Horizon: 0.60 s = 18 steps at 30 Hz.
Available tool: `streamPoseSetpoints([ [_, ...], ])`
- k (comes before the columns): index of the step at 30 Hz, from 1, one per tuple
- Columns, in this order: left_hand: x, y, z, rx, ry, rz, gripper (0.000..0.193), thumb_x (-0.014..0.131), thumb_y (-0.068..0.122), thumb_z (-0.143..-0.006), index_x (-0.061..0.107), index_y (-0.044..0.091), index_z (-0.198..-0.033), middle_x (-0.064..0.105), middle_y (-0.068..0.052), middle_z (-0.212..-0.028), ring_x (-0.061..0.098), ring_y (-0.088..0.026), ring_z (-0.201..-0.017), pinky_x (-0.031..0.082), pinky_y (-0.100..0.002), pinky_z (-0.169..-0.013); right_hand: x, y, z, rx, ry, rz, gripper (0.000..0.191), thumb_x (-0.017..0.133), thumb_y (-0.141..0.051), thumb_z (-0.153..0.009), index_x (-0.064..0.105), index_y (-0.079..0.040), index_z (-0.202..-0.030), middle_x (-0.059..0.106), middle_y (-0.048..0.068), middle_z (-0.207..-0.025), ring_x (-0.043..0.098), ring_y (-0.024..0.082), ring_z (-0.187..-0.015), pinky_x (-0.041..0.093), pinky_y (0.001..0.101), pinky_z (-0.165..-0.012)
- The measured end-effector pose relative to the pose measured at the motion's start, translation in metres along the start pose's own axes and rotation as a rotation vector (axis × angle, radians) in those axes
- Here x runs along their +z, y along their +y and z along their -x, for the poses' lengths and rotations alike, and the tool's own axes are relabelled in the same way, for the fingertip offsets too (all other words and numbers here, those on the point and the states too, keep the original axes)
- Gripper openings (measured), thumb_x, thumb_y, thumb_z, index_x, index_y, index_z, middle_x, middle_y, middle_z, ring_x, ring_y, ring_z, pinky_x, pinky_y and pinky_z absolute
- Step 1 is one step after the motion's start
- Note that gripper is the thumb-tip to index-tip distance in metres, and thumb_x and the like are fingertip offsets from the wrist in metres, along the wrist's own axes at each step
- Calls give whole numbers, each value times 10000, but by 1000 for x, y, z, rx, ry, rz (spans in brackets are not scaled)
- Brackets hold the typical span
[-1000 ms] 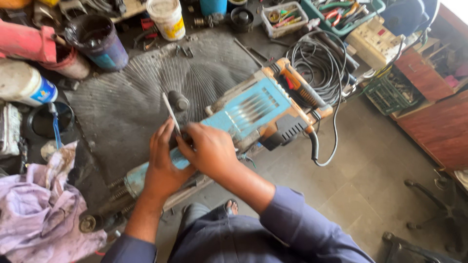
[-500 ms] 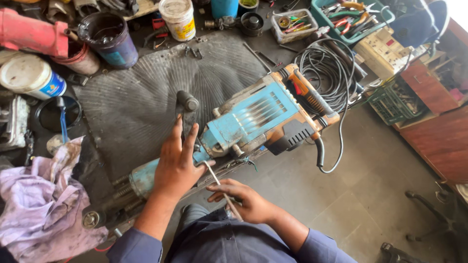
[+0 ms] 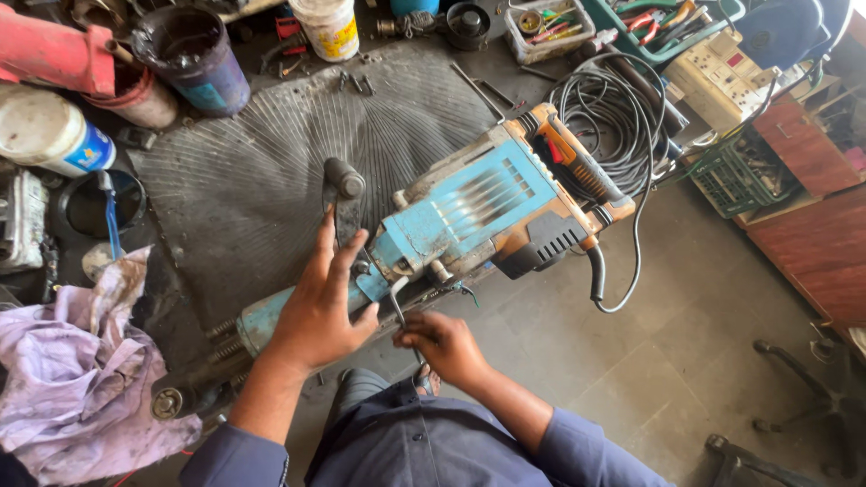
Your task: The person uses a hex key to loosen and remove bolts from a blue demolition hammer on a workbench, then separates the motor housing and crankcase cover, handling small screws and parts. They later use a screwdriver on the housing while continuing to take the tool apart.
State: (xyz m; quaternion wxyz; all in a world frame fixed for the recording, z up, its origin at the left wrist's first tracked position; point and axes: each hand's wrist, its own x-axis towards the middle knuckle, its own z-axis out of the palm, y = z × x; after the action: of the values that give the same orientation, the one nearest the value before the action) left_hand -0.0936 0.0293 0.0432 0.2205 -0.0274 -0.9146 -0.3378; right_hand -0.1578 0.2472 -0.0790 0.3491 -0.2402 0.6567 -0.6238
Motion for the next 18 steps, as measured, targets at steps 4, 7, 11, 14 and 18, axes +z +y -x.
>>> streamPoseSetpoints([
  [4, 3, 1, -3, -59, -34, -104, 705, 922, 285, -679, 579, 221, -1292, 132, -357, -1623, 355, -545, -1431, 442, -515, -1075, 1, -7, -14, -21, 115, 297, 207, 725, -90, -925, 729, -4, -1114, 813, 91, -978, 794, 159, -929, 613, 296, -804],
  [7, 6, 0, -4, -78, -22, -118, 424, 897, 296, -703, 710, 188, -1068, 156, -329, -1646, 407, -501, -1435, 473, -475, -1070, 3, -11, -20, -45, 165, 389, 203, 734, -123, -915, 752, -34, -1097, 809, 77, -977, 792, 156, -900, 609, 294, -771],
  [11, 7, -2, -4, -69, 19, -130, 303, 871, 261, -723, 750, 161, -983, 205, -308, -1644, 460, -465, -1412, 494, -451, -1049, 5, -14, -22, -53, 186, 358, 194, 726, -116, -919, 745, -37, -1095, 812, 75, -964, 797, 171, -893, 608, 295, -761],
  [14, 8, -2, -4, -87, 31, -144, 266, 868, 248, -740, 766, 171, -974, 243, -307, -1641, 527, -425, -1356, 511, -441, -1010, 5, -15, -23, -67, 203, 359, 191, 723, -111, -921, 741, -36, -1097, 811, 77, -951, 801, 170, -892, 609, 291, -756],
  [18, 8, -1, -5, -85, 39, -153, 252, 871, 253, -732, 781, 182, -957, 265, -310, -1628, 570, -411, -1304, 521, -446, -980, 5, -18, -20, -66, 248, 477, 192, 751, -118, -916, 753, -31, -1088, 803, 96, -948, 793, 181, -854, 596, 299, -722],
])
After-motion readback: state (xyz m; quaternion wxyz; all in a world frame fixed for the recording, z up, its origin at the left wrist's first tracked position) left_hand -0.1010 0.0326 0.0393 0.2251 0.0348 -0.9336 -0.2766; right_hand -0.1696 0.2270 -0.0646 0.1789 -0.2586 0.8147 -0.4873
